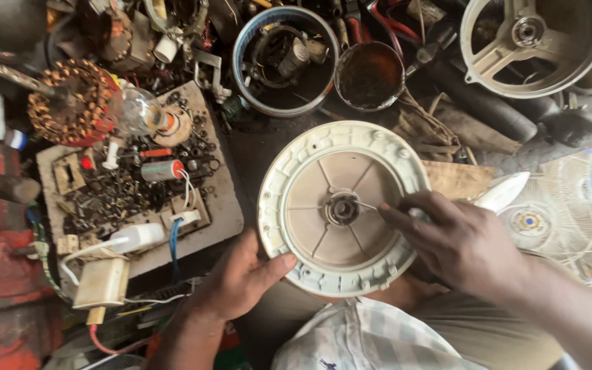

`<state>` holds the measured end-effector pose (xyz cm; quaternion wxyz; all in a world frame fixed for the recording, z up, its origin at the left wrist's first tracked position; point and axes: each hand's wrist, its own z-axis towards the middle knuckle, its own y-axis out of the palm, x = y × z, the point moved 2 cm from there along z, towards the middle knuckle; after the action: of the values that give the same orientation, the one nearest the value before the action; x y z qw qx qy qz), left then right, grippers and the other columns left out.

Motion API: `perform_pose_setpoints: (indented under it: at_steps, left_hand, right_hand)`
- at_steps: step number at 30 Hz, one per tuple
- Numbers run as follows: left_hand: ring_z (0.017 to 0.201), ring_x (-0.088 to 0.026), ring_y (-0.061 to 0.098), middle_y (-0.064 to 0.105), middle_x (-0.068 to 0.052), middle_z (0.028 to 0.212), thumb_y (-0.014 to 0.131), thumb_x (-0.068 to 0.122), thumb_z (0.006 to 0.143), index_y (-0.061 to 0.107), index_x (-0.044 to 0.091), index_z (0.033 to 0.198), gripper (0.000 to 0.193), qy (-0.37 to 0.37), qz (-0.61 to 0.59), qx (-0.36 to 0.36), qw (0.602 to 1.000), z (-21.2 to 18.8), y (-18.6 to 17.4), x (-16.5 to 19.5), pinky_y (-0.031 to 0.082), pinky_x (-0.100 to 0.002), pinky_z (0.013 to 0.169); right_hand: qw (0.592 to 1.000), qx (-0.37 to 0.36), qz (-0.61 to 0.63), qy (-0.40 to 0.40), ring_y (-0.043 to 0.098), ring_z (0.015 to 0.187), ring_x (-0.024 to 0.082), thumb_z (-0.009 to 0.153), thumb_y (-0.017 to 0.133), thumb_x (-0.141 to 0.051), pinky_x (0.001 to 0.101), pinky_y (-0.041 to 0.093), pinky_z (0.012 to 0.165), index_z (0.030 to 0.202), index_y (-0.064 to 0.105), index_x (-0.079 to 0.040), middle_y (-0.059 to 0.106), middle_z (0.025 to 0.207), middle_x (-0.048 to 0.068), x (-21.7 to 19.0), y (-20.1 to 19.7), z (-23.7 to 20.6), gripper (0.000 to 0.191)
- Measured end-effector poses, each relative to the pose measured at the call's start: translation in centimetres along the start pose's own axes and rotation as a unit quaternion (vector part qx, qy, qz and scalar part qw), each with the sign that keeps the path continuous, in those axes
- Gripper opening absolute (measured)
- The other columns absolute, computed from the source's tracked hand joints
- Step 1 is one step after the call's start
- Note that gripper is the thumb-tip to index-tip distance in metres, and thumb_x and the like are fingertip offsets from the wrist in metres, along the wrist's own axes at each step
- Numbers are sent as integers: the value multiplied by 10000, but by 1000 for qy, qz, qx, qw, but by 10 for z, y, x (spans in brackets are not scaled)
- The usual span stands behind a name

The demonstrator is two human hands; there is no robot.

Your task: The person sits at a cluttered repair workbench and works on a round plastic fan rear cover, pressing and seating a bearing into the central hub by hand and with a screwdriver. They turn the cover, work the bearing from both sides, reach across the bench for parts, and reposition the cover on a cloth.

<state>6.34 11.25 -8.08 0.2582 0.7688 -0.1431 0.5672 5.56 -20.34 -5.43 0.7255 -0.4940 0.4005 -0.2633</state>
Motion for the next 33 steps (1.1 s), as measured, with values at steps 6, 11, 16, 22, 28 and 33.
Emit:
perform_pose_setpoints:
  at_steps: [6,11,16,22,28,33]
  left_hand:
    - [1360,-178,494,562,-142,1478,583,118,1039,335,-16,1512,551,58,70,-42,995,16,6,17,399,-340,1146]
    - [1339,-179,526,598,-149,1440,537,131,1065,386,-23,1507,491,91,149,-46,984,35,6,17,423,-344,1138]
    - [1268,-178,595,657,-146,1373,521,162,1033,405,-12,1488,501,54,200,-29,978,49,-5,12,461,-338,1072]
    - [1235,-437,619,637,-306,1327,542,198,1083,350,-34,1537,545,88,351,181,914,58,9,-6,505,-457,1015]
    - [1198,-413,689,679,-281,1268,625,210,991,292,-20,1546,687,107,266,164,944,53,16,-9,576,-451,951]
    - [1177,-436,671,672,-297,1268,642,190,973,295,-22,1531,690,94,289,161,939,59,14,-2,562,-472,940]
  right_hand:
    - [999,23,-6,24,710,728,237,699,765,-92,380,578,597,1323,646,-127,642,1113,47,-24,-27,-23,636]
    - [996,-8,6,86,705,658,246,772,758,-108,381,585,560,1310,653,-150,659,1084,51,-29,-22,-15,550]
    - [989,-88,-26,113,712,636,263,817,739,-119,399,576,494,1353,656,-180,663,1081,46,-24,-12,-5,545]
    - [992,-63,-10,107,718,659,254,812,734,-94,390,583,525,1294,666,-178,679,1061,28,-16,1,-4,494]
    - [996,24,4,90,721,710,243,847,713,-37,387,576,558,1300,671,-170,664,1095,75,-14,26,-14,474]
    - [995,32,34,88,736,772,239,866,693,-49,371,593,593,1304,663,-186,666,1179,70,-7,26,-17,459]
